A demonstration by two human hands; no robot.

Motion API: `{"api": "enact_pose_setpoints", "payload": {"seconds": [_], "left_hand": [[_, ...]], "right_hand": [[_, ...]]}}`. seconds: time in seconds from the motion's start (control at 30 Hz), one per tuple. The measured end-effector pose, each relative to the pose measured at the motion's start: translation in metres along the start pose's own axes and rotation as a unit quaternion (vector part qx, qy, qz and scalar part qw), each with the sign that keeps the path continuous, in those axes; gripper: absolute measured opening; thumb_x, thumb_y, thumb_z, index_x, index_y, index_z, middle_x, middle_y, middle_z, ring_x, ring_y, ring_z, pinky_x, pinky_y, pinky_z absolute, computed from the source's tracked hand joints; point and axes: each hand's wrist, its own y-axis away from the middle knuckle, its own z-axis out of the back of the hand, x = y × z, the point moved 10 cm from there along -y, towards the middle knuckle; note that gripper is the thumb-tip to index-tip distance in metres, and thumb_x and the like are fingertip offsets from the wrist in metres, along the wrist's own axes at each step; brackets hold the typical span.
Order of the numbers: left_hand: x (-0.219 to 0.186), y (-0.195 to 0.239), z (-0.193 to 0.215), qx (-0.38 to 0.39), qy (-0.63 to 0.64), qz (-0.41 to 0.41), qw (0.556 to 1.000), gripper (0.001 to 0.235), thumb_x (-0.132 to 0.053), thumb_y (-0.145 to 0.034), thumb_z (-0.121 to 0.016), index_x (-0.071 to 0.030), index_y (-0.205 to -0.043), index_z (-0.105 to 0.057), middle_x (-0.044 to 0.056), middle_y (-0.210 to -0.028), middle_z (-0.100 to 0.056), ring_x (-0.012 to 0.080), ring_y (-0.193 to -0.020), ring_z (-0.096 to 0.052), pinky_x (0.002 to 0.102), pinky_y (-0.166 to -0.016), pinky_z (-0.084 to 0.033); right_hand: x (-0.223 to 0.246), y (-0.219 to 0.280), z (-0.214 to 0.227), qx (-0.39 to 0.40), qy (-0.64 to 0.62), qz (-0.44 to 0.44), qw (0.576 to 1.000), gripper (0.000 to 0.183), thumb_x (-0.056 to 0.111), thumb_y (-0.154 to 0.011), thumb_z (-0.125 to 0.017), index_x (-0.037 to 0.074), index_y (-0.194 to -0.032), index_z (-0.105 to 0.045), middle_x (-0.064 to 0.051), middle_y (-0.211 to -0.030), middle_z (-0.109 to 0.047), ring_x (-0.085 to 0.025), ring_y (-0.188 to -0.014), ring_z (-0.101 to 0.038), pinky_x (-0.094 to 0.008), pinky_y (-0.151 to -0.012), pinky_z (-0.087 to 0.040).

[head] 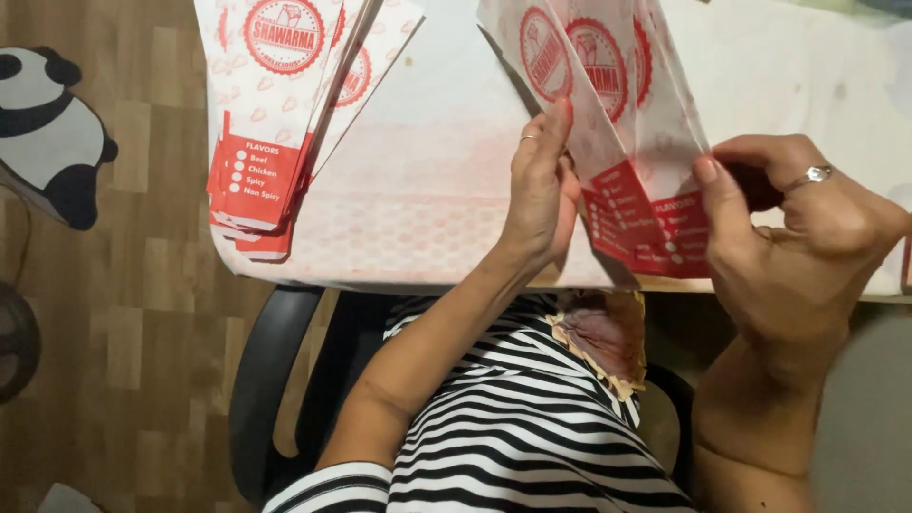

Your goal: Applying glue to the edges of paper shawarma bags and folding them to assemble the packaging.

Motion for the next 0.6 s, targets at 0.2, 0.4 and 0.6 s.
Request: {"api": "enact_pose_setpoints", "payload": {"seconds": [0.2,0.4,0.6], "left_hand": [[0.0,-0.007,0.003,0.008,0.027,-0.03,0.999,0.045,-0.032,-0.089,-0.077,-0.012,-0.116,-0.046,0.003,-0.091,-0.059,0.008,-0.084,-0.059,0.026,-0.087,-0.054],[-0.001,-0.004,0.002,0.045,0.034,-0.051,0.997,0.05,-0.036,-0.09,-0.078,-0.006,-0.124,-0.056,0.012,-0.119,-0.068,0.0229,-0.109,-0.065,0.037,-0.098,-0.054],[0.0,-0.007,0.003,0.066,0.061,-0.063,0.994,0.032,-0.029,-0.093,-0.08,-0.01,-0.111,-0.061,0.007,-0.108,-0.073,0.0189,-0.1,-0.069,0.035,-0.089,-0.057]], "right_hand": [[-0.001,0.0,0.006,0.02,-0.014,-0.004,1.0,0.007,-0.024,-0.11,-0.082,-0.019,-0.113,-0.078,-0.027,-0.103,-0.074,-0.033,-0.088,-0.066,-0.038,-0.071,-0.05],[-0.027,0.001,-0.003,0.043,-0.143,-0.098,0.984,0.009,-0.021,-0.109,-0.079,-0.019,-0.115,-0.072,-0.026,-0.104,-0.07,-0.026,-0.086,-0.063,-0.032,-0.077,-0.051],[-0.02,0.003,-0.016,0.022,-0.141,-0.052,0.988,0.017,-0.015,-0.106,-0.078,-0.017,-0.12,-0.068,-0.033,-0.124,-0.064,-0.039,-0.117,-0.064,-0.043,-0.1,-0.052]]}}
